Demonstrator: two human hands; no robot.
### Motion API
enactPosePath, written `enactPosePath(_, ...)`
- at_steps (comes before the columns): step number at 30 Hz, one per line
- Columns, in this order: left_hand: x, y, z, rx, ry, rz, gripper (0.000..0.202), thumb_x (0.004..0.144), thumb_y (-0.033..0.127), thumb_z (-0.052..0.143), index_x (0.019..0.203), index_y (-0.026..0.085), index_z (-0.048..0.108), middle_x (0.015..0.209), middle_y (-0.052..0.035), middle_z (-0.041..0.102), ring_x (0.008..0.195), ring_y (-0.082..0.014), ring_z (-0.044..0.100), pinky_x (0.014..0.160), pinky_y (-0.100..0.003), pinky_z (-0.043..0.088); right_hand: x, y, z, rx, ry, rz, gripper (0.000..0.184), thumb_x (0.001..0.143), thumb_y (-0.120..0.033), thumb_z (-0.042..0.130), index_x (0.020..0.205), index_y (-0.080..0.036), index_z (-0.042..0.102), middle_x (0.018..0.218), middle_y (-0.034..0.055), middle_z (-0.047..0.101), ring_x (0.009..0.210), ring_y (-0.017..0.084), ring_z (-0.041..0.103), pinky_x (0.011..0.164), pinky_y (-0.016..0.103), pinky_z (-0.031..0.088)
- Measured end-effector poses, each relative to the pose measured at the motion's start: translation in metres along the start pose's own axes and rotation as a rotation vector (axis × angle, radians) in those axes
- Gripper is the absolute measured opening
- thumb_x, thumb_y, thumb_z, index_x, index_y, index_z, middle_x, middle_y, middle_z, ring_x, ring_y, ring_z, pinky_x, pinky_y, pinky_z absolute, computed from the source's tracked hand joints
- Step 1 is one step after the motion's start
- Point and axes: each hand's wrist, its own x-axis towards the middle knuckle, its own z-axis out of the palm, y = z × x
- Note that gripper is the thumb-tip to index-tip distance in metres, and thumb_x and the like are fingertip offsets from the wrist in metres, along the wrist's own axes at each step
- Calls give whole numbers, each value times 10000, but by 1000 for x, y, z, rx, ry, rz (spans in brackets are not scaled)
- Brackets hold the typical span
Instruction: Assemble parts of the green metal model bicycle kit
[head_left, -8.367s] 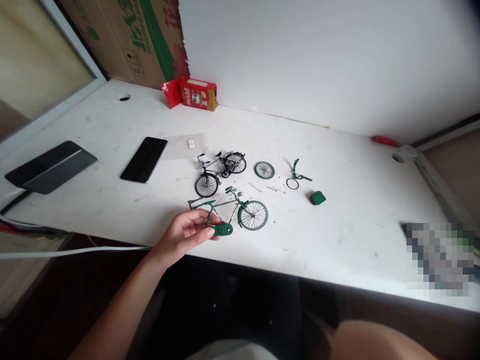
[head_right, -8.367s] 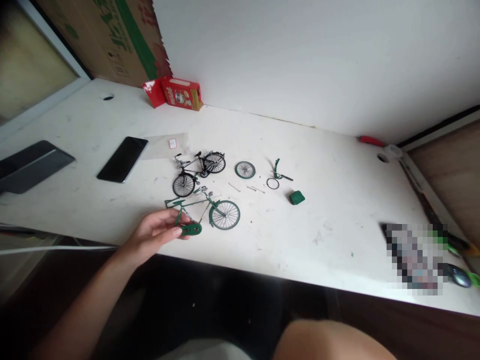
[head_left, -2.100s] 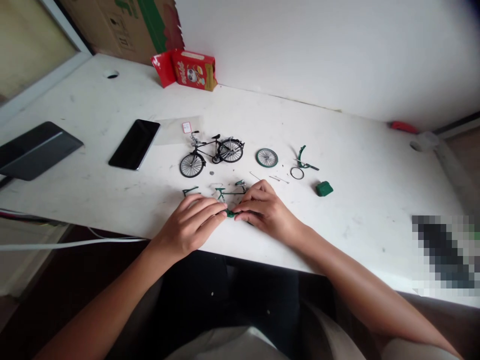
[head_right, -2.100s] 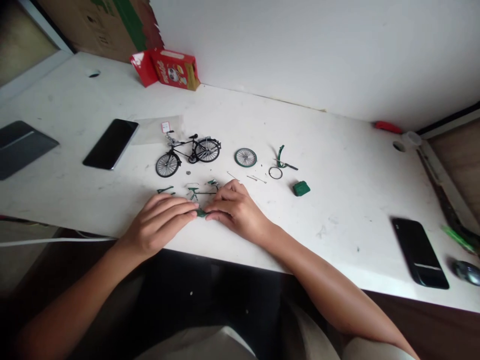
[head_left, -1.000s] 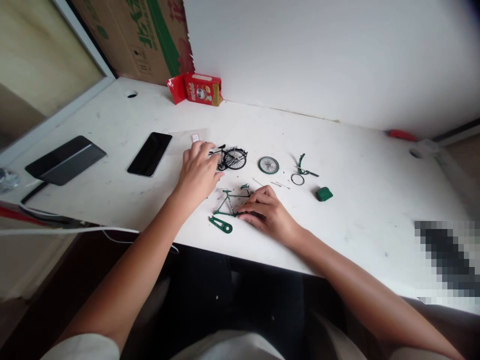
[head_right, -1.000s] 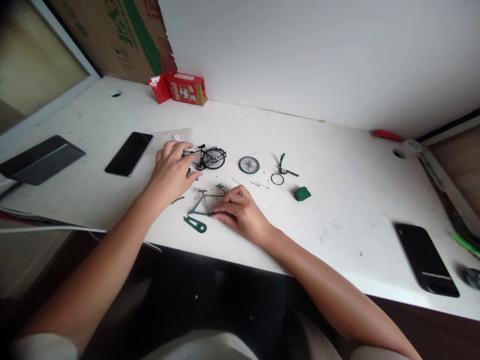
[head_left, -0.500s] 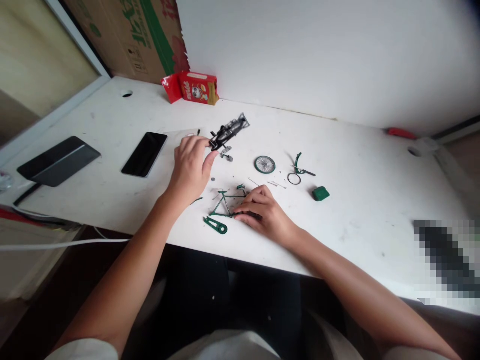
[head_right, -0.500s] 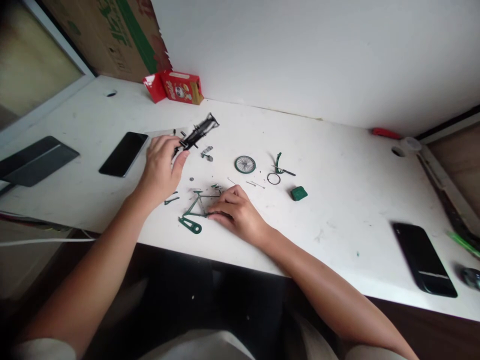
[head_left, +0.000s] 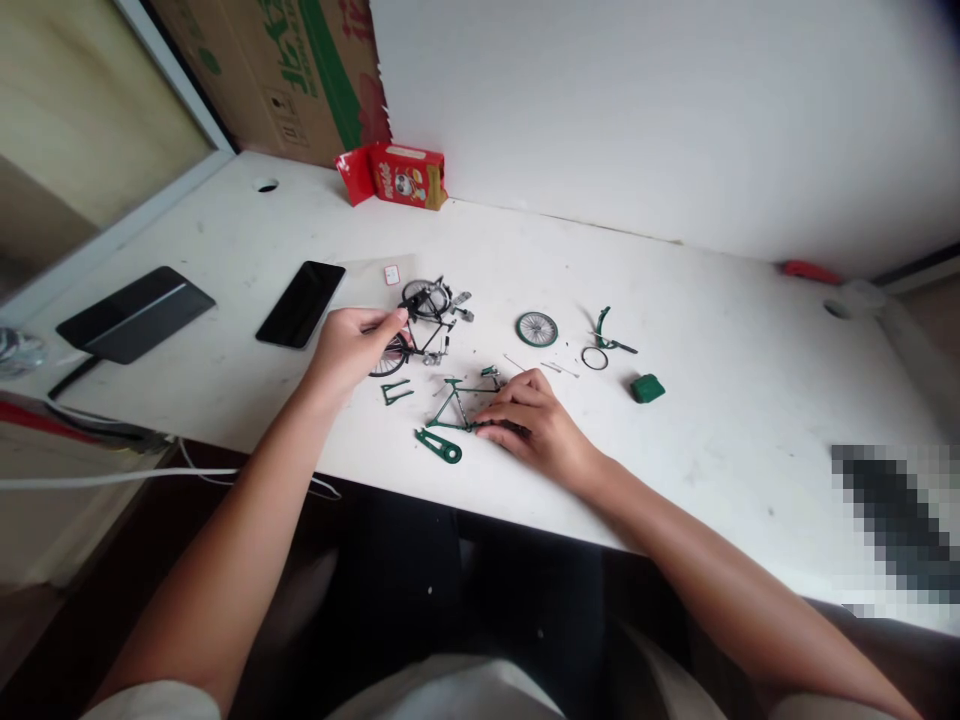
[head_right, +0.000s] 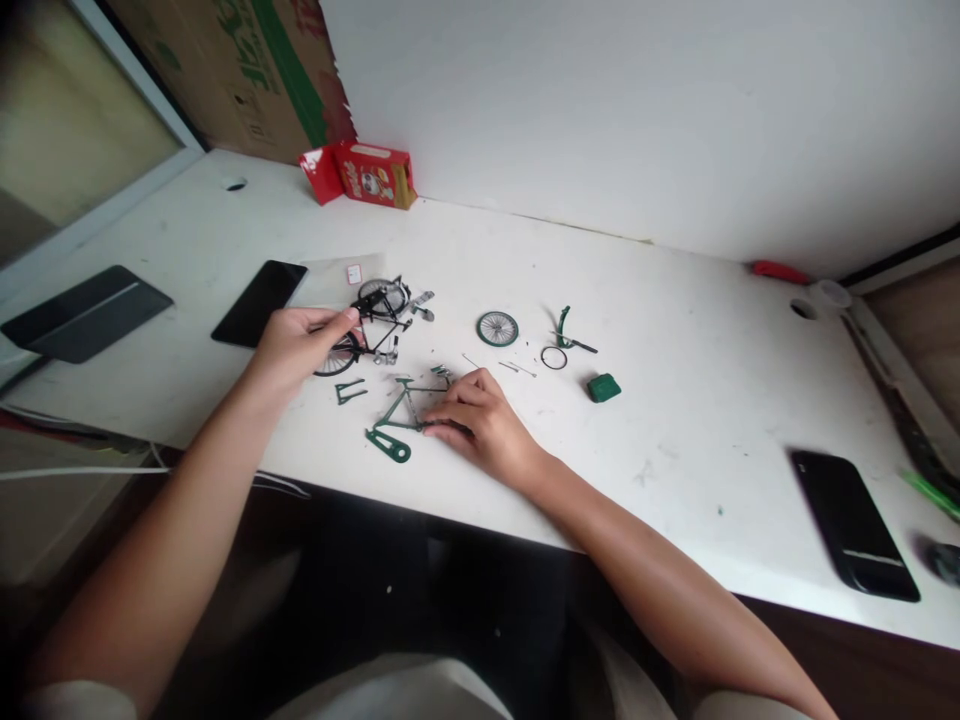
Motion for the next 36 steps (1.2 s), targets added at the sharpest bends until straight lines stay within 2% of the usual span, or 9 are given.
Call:
enactPosePath(6, -8, 2, -4, 262, 88, 165, 264, 869, 436, 769, 833, 177, 808, 890, -94, 830, 850, -254, 785, 811, -336, 593, -1, 1, 0, -37, 45, -18, 239, 931, -384, 780, 1136, -263, 811, 1011, 89, 751, 1081, 272, 573, 937, 474, 550)
enactPosePath(10, -14, 6, -5, 397, 113, 249, 256, 900, 407, 731, 800, 179, 792, 866, -96, 821, 820, -250, 763, 799, -342, 557, 1, -1, -8, -60, 113, -17, 229, 924, -361, 791, 1127, -257, 817, 940, 82, 731, 1025, 261, 572, 913, 464, 541)
enactPosePath(15, -16, 7, -5, 366, 76, 127, 242, 858, 424, 770, 858, 184, 802, 895, -79, 823, 870, -244, 764, 818, -317, 563, 1, 2, -17, -113, 173, 9, 221, 925, -325, 795, 1137, -265, 811, 950, 73, 739, 1037, 270, 570, 933, 478, 527)
enactPosePath(18, -16, 6, -4, 382, 95, 78, 307, 810, 463, 815, 928, 180, 799, 957, -85, 822, 931, -256, 768, 851, -328, 570, 0, 6, -19, -133, 202, 11, 211, 930, -307, 794, 1137, -271, 808, 963, 69, 753, 1030, 271, 580, 926, 482, 523)
enactPosePath(22, -12, 5, -1, 408, 76, 72, 366, 816, 488, 809, 1008, 176, 804, 954, -91, 823, 925, -270, 775, 859, -359, 577, 0, 9, -19, -145, 220, 28, 199, 927, -310, 801, 1123, -277, 813, 957, 69, 766, 1009, 274, 592, 919, 496, 523)
enactPosePath(25, -8, 5, 3, 359, 64, 94, 302, 856, 442, 779, 979, 168, 809, 930, -98, 827, 877, -256, 781, 840, -348, 588, 0, 10, -19, -146, 225, 46, 181, 931, -312, 799, 1107, -276, 818, 957, 72, 765, 1011, 275, 595, 927, 503, 523)
enactPosePath(28, -7, 8, 5, 264, 101, 121, 255, 850, 380, 795, 960, 151, 805, 928, -106, 829, 857, -244, 786, 812, -326, 599, 0, 10, -20, -143, 237, 68, 174, 929, -321, 801, 1096, -276, 821, 967, 75, 758, 1013, 274, 590, 933, 504, 524)
enactPosePath(32, -15, 20, 1, 174, 204, 248, 232, 869, 315, 803, 1037, 154, 802, 919, -85, 825, 834, -218, 786, 796, -306, 607, 0, 10, -24, -125, 268, 98, 169, 922, -331, 807, 1084, -287, 825, 951, 67, 750, 999, 273, 595, 927, 500, 525)
enactPosePath(36, -28, 25, -7, 353, 299, 518, 181, 928, 220, 747, 1101, 201, 798, 1038, -65, 837, 953, -232, 790, 921, -363, 580, 0, 10, -27, -127, 294, 105, 152, 921, -310, 807, 1071, -292, 828, 921, 61, 742, 992, 271, 602, 903, 485, 524)
